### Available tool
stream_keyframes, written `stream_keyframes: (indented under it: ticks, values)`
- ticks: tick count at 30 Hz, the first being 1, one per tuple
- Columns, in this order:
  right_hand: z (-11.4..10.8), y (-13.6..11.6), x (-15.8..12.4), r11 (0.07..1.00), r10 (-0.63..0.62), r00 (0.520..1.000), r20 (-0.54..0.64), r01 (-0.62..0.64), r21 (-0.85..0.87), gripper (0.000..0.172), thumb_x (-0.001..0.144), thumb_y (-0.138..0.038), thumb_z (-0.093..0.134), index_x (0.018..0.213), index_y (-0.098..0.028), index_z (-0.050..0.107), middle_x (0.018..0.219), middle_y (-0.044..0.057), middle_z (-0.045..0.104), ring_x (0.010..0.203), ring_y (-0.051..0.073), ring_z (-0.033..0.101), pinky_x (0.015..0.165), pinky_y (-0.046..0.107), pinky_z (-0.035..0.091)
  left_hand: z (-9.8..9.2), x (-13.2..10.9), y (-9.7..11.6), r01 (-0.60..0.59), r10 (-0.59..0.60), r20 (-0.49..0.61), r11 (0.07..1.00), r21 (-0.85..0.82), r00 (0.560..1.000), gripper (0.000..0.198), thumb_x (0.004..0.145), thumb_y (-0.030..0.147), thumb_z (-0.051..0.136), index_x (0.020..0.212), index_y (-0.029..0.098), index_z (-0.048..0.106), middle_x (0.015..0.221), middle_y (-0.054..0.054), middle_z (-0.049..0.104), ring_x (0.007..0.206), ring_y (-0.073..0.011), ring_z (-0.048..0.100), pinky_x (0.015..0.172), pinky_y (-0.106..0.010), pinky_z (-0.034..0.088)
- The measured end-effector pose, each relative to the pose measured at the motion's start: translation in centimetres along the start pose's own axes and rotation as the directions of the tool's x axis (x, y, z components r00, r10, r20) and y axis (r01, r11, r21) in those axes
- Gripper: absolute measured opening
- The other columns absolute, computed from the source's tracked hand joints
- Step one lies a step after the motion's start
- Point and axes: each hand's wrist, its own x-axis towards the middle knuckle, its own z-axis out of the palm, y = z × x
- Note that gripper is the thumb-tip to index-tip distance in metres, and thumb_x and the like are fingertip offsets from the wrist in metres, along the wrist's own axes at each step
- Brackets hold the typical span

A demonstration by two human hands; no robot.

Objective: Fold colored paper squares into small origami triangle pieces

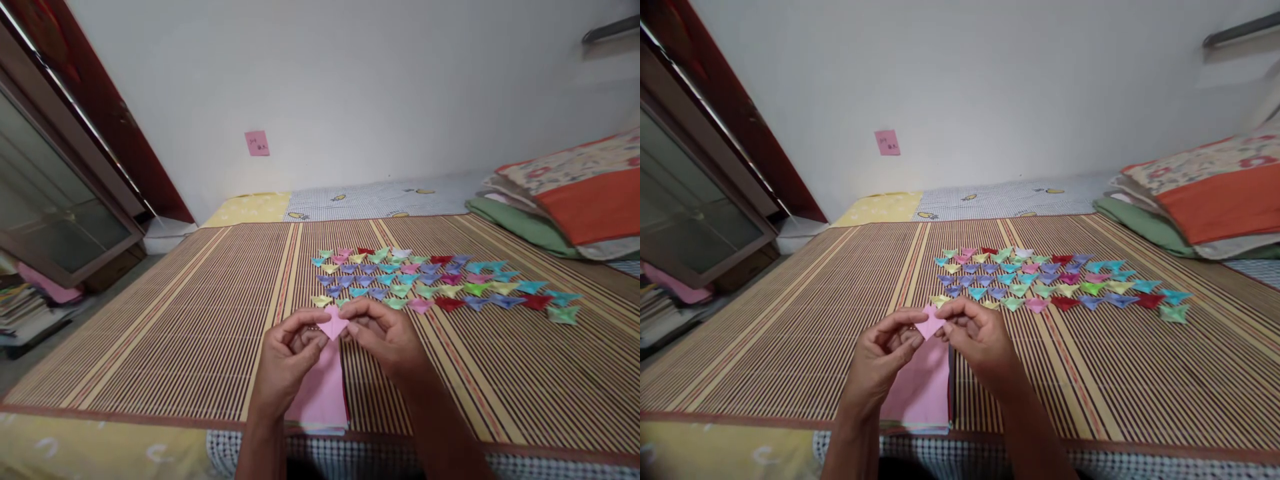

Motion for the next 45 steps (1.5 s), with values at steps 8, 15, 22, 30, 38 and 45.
stream_keyframes:
  ticks: [8, 15, 22, 30, 38, 45]
  values:
    - [0.5, 0.0, 0.0, 0.995, -0.079, 0.997, -0.005, 0.079, -0.056, 0.008, 0.08, -0.018, 0.077, 0.086, -0.023, 0.074, 0.092, 0.002, 0.067, 0.087, 0.016, 0.067, 0.077, 0.029, 0.055, 0.0, 0.2, -0.2, -0.097, 0.099, -0.047, 0.995, 0.035, 0.994, 0.013, 0.08, 0.019, 0.084, 0.092, 0.024, 0.084, 0.102, -0.006, 0.074, 0.075, -0.0113, 0.064, 0.067, -0.02, 0.053]
    - [0.7, 0.1, 0.1, 0.96, -0.209, 0.978, -0.006, 0.204, -0.193, 0.004, 0.087, -0.019, 0.075, 0.087, -0.023, 0.074, 0.093, 0.003, 0.068, 0.091, 0.018, 0.067, 0.079, 0.031, 0.054, 0.1, 0.3, -0.5, -0.142, 0.146, -0.068, 0.988, 0.059, 0.987, 0.012, 0.08, 0.021, 0.084, 0.091, 0.026, 0.085, 0.098, -0.005, 0.077, 0.098, -0.0179, 0.071, 0.083, -0.022, 0.057]
    - [0.9, 0.1, 0.0, 0.912, -0.282, 0.959, 0.016, 0.273, -0.307, 0.009, 0.091, -0.018, 0.071, 0.083, -0.022, 0.071, 0.091, 0.002, 0.068, 0.09, 0.018, 0.066, 0.08, 0.032, 0.051, 0.3, 0.4, -0.4, -0.121, 0.125, -0.081, 0.991, 0.05, 0.989, 0.009, 0.079, 0.021, 0.085, 0.088, 0.023, 0.085, 0.093, -0.005, 0.077, 0.088, -0.0159, 0.072, 0.079, -0.022, 0.058]
    - [0.8, 1.0, 0.5, 0.96, -0.205, 0.979, 0.022, 0.205, -0.188, 0.01, 0.092, -0.018, 0.067, 0.084, -0.023, 0.071, 0.094, 0.002, 0.064, 0.089, 0.018, 0.064, 0.079, 0.033, 0.051, 0.8, 0.6, -0.6, -0.102, 0.108, -0.136, 0.994, 0.048, 0.985, 0.005, 0.081, 0.019, 0.081, 0.085, 0.021, 0.084, 0.084, -0.005, 0.076, 0.08, -0.016, 0.071, 0.076, -0.025, 0.059]
    - [1.2, 2.2, 0.6, 0.982, -0.166, 0.985, -0.05, 0.161, -0.101, 0.009, 0.089, -0.02, 0.07, 0.081, -0.022, 0.07, 0.09, 0.001, 0.063, 0.092, 0.018, 0.062, 0.082, 0.032, 0.05, 1.2, 0.6, -0.7, -0.062, 0.072, -0.207, 0.997, 0.054, 0.976, 0.004, 0.077, 0.022, 0.083, 0.081, 0.019, 0.083, 0.086, -0.005, 0.078, 0.082, -0.0172, 0.072, 0.078, -0.026, 0.058]
    - [1.7, 2.3, 0.5, 0.982, -0.165, 0.981, -0.105, 0.153, -0.11, 0.01, 0.089, -0.021, 0.07, 0.079, -0.021, 0.066, 0.09, 0.002, 0.063, 0.088, 0.018, 0.062, 0.078, 0.033, 0.05, 1.7, 0.6, -0.8, -0.074, 0.084, -0.232, 0.996, 0.052, 0.969, 0.003, 0.078, 0.021, 0.082, 0.079, 0.019, 0.081, 0.085, -0.005, 0.078, 0.084, -0.0173, 0.072, 0.08, -0.026, 0.057]
